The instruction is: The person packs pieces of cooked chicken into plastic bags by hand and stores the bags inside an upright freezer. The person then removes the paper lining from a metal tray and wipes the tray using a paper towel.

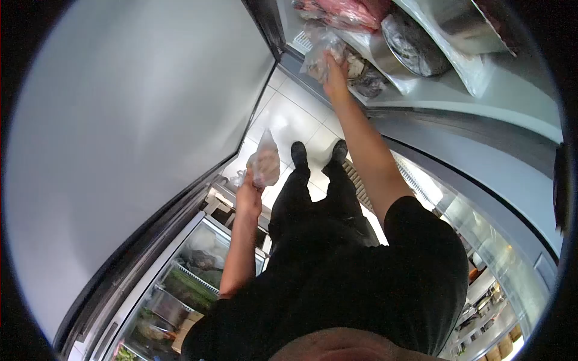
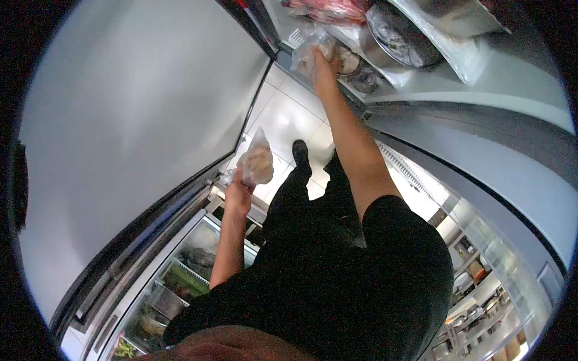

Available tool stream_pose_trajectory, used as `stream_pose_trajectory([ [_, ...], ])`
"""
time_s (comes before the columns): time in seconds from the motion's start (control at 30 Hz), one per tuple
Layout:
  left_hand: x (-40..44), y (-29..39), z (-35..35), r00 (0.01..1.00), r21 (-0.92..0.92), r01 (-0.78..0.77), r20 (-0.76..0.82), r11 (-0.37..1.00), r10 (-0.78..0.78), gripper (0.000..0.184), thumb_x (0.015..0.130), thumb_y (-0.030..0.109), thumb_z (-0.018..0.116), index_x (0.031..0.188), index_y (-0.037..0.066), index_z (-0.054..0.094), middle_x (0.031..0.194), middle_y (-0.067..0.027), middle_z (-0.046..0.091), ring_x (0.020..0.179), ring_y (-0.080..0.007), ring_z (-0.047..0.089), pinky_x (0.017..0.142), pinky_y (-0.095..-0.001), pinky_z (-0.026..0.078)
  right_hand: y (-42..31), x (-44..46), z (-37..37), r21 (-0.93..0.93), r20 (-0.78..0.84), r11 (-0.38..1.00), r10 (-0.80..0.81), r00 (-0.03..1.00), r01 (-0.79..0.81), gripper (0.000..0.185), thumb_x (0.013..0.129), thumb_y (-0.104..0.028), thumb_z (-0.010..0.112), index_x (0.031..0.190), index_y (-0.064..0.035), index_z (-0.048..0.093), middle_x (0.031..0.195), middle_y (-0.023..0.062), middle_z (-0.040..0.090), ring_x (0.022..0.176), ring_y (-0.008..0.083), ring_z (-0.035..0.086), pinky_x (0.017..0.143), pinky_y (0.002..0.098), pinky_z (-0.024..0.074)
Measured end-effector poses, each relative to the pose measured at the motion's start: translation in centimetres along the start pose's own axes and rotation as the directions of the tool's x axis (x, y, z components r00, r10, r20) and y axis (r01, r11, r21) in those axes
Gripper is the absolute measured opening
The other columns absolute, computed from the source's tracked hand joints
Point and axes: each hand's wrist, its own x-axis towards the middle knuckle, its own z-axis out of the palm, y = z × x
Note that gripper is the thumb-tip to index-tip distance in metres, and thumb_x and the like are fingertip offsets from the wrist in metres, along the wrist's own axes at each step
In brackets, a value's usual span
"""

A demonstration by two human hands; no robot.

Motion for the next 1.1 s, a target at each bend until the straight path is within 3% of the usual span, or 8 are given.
stream_pose_trajectory([
  [0.1, 0.8, 0.2, -0.1, 1.0, -0.037, 0.007, 0.021, 0.999, -0.006, 0.032, 0.103, 0.026, 0.052, 0.125, 0.003, 0.054, 0.11, -0.0052, 0.061, 0.089, -0.0152, 0.06, 0.075, -0.0264, 0.051, 2.1, 6.1, 2.4, -0.058, -0.231, 0.982, -0.187, 0.955, 0.178, 0.079, 0.075, -0.013, 0.083, 0.142, -0.0088, 0.04, 0.138, 0.013, 0.048, 0.126, 0.0284, 0.046, 0.103, 0.0418, 0.0417],
  [0.2, 1.0, 0.7, 1.0, 1.0, -0.043, 0.001, -0.012, 0.999, -0.002, 0.033, 0.103, 0.026, 0.052, 0.126, 0.002, 0.054, 0.113, -0.0067, 0.061, 0.092, -0.0151, 0.059, 0.08, -0.0265, 0.051, 3.4, 14.1, 3.5, -0.379, 0.011, 0.717, -0.629, 0.778, 0.585, 0.068, 0.084, -0.025, 0.075, 0.141, -0.0067, 0.044, 0.142, 0.0154, 0.048, 0.128, 0.0301, 0.047, 0.108, 0.0427, 0.038],
  [0.33, 3.2, -0.1, 0.5, 0.999, -0.003, -0.022, -0.032, 1.0, 0.022, 0.039, 0.102, 0.029, 0.054, 0.13, 0.001, 0.052, 0.123, -0.0081, 0.059, 0.105, -0.0183, 0.058, 0.09, -0.0304, 0.05, 6.4, 23.9, 1.6, -0.952, 0.269, 0.008, -0.448, 0.853, 0.305, 0.068, 0.091, -0.052, 0.055, 0.143, -0.0084, 0.046, 0.15, 0.0153, 0.043, 0.136, 0.0321, 0.042, 0.114, 0.0465, 0.031],
  [0.47, 4.0, -0.5, 1.4, 1.0, 0.065, -0.009, -0.008, 0.998, 0.01, 0.052, 0.101, 0.033, 0.057, 0.138, -0.002, 0.047, 0.133, -0.0112, 0.056, 0.118, -0.0228, 0.055, 0.101, -0.035, 0.046, 6.5, 22.4, 3.2, -0.972, 0.219, -0.139, -0.259, 0.941, 0.189, 0.077, 0.09, -0.065, 0.044, 0.145, -0.0124, 0.044, 0.155, 0.014, 0.037, 0.141, 0.0337, 0.036, 0.116, 0.0484, 0.027],
  [0.8, 6.3, 1.1, 7.1, 0.986, 0.234, -0.059, 0.168, 0.97, 0.019, 0.059, 0.1, 0.035, 0.059, 0.14, -0.005, 0.044, 0.139, -0.0157, 0.053, 0.124, -0.024, 0.053, 0.107, -0.0388, 0.041, 1.7, 9.6, 1.1, -0.833, 0.478, 0.141, -0.301, 0.825, 0.534, 0.065, 0.088, -0.049, 0.063, 0.137, -0.007, 0.051, 0.134, 0.023, 0.055, 0.124, 0.0426, 0.051, 0.102, 0.0484, 0.042],
  [0.93, 5.3, 3.0, 14.0, 0.933, 0.256, -0.146, 0.356, 0.956, 0.047, 0.055, 0.101, 0.031, 0.057, 0.141, -0.004, 0.043, 0.139, -0.0139, 0.053, 0.127, -0.0223, 0.05, 0.108, -0.0385, 0.038, 5.2, -3.8, -9.0, -0.932, 0.09, 0.362, 0.219, 0.972, 0.005, 0.063, 0.087, -0.061, 0.061, 0.115, -0.0042, 0.066, 0.11, 0.0211, 0.066, 0.113, 0.0353, 0.06, 0.086, 0.0455, 0.0512],
  [1.03, 4.2, 4.1, 18.5, 0.816, 0.123, -0.049, 0.577, 0.991, -0.031, 0.053, 0.101, 0.032, 0.056, 0.139, -0.002, 0.045, 0.135, -0.0121, 0.055, 0.125, -0.022, 0.052, 0.106, -0.0375, 0.039, 2.0, -12.7, -7.0, -0.222, 0.174, 0.67, 0.742, 0.648, -0.708, 0.095, 0.085, -0.076, 0.05, 0.149, -0.0077, 0.031, 0.138, 0.0119, 0.05, 0.125, 0.0362, 0.051, 0.099, 0.0566, 0.0464],
  [1.1, 5.8, 3.4, 20.2, 0.704, 0.024, 0.038, 0.708, 0.999, -0.044, 0.048, 0.102, 0.029, 0.054, 0.138, -0.001, 0.046, 0.135, -0.011, 0.056, 0.125, -0.0215, 0.052, 0.106, -0.0374, 0.039, 1.6, -12.8, -6.4, 0.219, 0.391, 0.691, 0.585, 0.711, -0.689, 0.089, 0.088, -0.074, 0.047, 0.147, -0.009, 0.035, 0.139, 0.0117, 0.051, 0.126, 0.0335, 0.052, 0.104, 0.0536, 0.0429],
])
